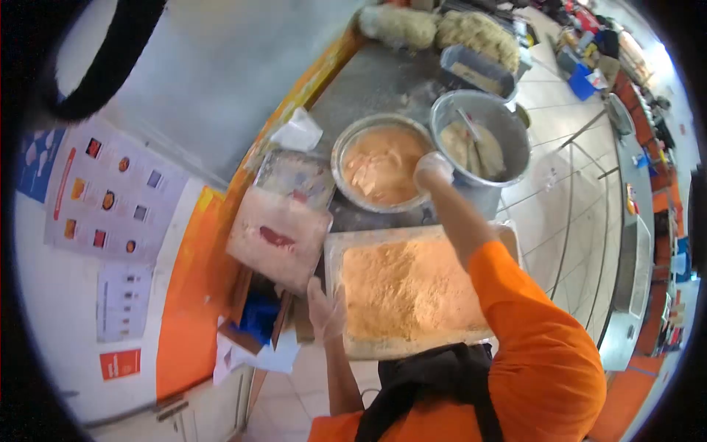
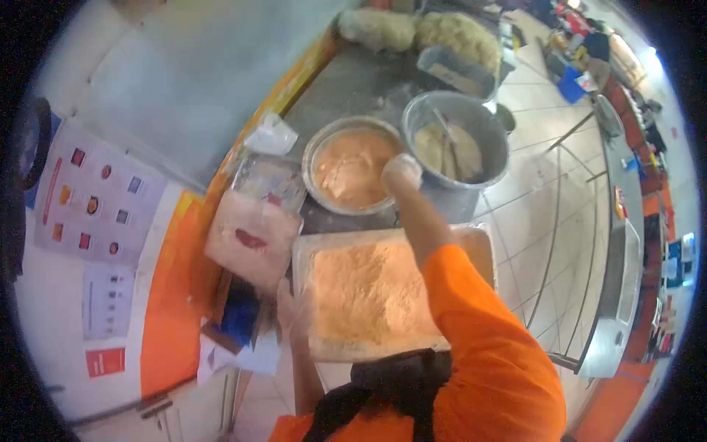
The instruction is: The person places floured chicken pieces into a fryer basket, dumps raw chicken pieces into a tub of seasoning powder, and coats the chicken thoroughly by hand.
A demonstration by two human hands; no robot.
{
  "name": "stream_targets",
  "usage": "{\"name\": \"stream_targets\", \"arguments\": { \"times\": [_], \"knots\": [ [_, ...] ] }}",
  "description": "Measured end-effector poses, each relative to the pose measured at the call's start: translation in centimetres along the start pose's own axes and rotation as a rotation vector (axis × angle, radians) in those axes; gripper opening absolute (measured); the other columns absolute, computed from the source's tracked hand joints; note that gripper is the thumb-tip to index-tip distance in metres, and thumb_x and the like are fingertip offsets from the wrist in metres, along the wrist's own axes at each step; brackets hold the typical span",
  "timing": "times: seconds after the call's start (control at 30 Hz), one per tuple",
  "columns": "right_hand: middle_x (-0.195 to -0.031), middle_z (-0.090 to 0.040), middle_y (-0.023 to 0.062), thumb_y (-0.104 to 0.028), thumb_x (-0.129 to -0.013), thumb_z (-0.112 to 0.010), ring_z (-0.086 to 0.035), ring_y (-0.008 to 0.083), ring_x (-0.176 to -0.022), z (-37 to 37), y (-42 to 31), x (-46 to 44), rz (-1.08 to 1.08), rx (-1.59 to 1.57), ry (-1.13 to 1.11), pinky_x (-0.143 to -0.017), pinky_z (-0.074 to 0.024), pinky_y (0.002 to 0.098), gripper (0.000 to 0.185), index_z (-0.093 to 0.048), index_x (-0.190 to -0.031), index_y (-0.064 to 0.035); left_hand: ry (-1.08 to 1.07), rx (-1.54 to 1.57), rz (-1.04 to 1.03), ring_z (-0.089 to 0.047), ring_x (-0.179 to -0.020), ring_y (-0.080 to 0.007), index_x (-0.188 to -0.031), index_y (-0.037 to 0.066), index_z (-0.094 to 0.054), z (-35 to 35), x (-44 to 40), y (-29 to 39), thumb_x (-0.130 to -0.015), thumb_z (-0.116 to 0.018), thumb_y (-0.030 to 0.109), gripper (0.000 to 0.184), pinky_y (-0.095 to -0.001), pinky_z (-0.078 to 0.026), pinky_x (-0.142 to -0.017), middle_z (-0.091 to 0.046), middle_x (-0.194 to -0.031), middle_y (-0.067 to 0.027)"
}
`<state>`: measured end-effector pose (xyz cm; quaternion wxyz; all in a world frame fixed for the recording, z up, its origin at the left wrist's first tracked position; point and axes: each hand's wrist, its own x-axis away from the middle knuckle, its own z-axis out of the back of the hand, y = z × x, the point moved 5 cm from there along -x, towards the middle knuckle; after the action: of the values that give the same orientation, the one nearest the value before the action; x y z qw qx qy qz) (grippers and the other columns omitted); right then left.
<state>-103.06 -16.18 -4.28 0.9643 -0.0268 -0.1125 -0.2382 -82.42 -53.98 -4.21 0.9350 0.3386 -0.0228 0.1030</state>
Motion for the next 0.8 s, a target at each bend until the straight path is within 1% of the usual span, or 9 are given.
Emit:
{"name": "stream_targets", "arguments": {
  "times": [0.03,0.1,0.17,0.27,0.37,0.5,0.7,0.77,0.8],
  "knots": [
    [-0.097,-0.072,0.0074,-0.017,-0.075,-0.069,-0.070,0.0243,-0.087,-1.8,0.1,-1.5,0.014,0.047,-0.019,-0.071,-0.0563,0.0330,0.014,-0.076,-0.086,-0.0127,-0.006,0.024,-0.004,-0.046,-0.125,-0.0400,-0.132,-0.005,-0.043,0.1,0.2,-0.2,-0.085,-0.067,0.029,0.063,-0.0424,-0.038,-0.103,-0.048,-0.133,-0.0251],
    [-0.091,-0.073,0.0031,-0.015,-0.077,-0.067,-0.070,0.0222,-0.083,-2.9,0.2,-2.1,-0.044,0.011,0.093,-0.069,-0.0562,0.0336,0.018,-0.077,-0.092,-0.0143,-0.007,0.072,-0.016,-0.046,-0.124,-0.0402,-0.131,-0.005,-0.044,0.2,0.2,-0.6,-0.085,-0.067,0.027,0.061,-0.0425,-0.038,-0.103,-0.049,-0.132,-0.0252],
    [-0.102,-0.072,0.0086,-0.011,-0.079,-0.066,-0.070,0.0240,-0.097,-0.1,-0.7,0.2,-0.075,-0.009,-0.015,-0.079,-0.0568,0.0337,0.020,-0.076,-0.096,-0.0134,-0.003,0.111,-0.016,-0.047,-0.123,-0.0405,-0.130,-0.006,-0.045,0.1,0.5,-1.2,-0.085,-0.067,0.027,0.059,-0.0427,-0.038,-0.103,-0.050,-0.131,-0.0255],
    [-0.099,-0.073,0.0075,-0.011,-0.082,-0.065,-0.071,0.0231,-0.094,-1.9,-0.7,-1.4,-0.096,0.032,0.019,-0.075,-0.0577,0.0336,0.018,-0.076,-0.095,-0.0147,-0.036,0.165,0.036,-0.048,-0.122,-0.0403,-0.126,-0.006,-0.048,-0.3,0.1,-1.8,-0.086,-0.066,0.026,0.054,-0.0429,-0.039,-0.102,-0.051,-0.128,-0.0256],
    [-0.102,-0.072,0.0083,-0.013,-0.085,-0.063,-0.070,0.0232,-0.096,-1.6,-0.6,-1.2,-0.326,-0.154,0.082,-0.077,-0.0576,0.0337,0.018,-0.076,-0.098,-0.0147,-0.007,0.178,0.001,-0.051,-0.118,-0.0403,-0.123,-0.006,-0.050,0.0,0.2,-1.7,-0.086,-0.067,0.026,0.052,-0.0433,-0.042,-0.100,-0.053,-0.126,-0.0249],
    [-0.105,-0.072,0.0088,-0.013,-0.090,-0.059,-0.069,0.0233,-0.100,-0.5,-0.6,0.5,-0.473,-0.330,0.190,-0.080,-0.0570,0.0330,0.019,-0.074,-0.102,-0.0137,0.030,0.158,-0.036,-0.054,-0.114,-0.0404,-0.120,-0.006,-0.051,-0.6,0.2,-2.7,-0.085,-0.068,0.025,0.050,-0.0440,-0.045,-0.097,-0.056,-0.123,-0.0242],
    [-0.108,-0.071,0.0056,-0.016,-0.080,-0.070,-0.068,0.0194,-0.102,-1.7,0.1,-1.5,-0.495,-0.262,0.003,-0.080,-0.0568,0.0321,0.019,-0.075,-0.098,-0.0143,0.021,0.167,-0.027,-0.054,-0.114,-0.0394,-0.119,-0.005,-0.053,-0.7,-0.1,-2.8,-0.085,-0.069,0.022,0.047,-0.0435,-0.046,-0.096,-0.058,-0.119,-0.0237],
    [-0.107,-0.071,0.0052,-0.015,-0.076,-0.073,-0.068,0.0187,-0.102,-1.5,-0.4,-1.7,-0.288,-0.027,-0.080,-0.080,-0.0567,0.0326,0.021,-0.075,-0.097,-0.0143,0.053,0.134,-0.024,-0.054,-0.115,-0.0391,-0.120,-0.005,-0.053,-0.3,0.3,-2.3,-0.085,-0.069,0.021,0.046,-0.0429,-0.045,-0.097,-0.058,-0.120,-0.0235],
    [-0.107,-0.072,0.0050,-0.015,-0.074,-0.074,-0.068,0.0183,-0.102,-1.4,-1.1,-1.6,-0.174,0.087,-0.127,-0.080,-0.0567,0.0329,0.023,-0.075,-0.097,-0.0143,0.011,0.148,-0.009,-0.054,-0.115,-0.0389,-0.120,-0.005,-0.053,-0.7,0.0,-2.6,-0.085,-0.069,0.021,0.046,-0.0425,-0.045,-0.097,-0.058,-0.121,-0.0234]
  ]
}}
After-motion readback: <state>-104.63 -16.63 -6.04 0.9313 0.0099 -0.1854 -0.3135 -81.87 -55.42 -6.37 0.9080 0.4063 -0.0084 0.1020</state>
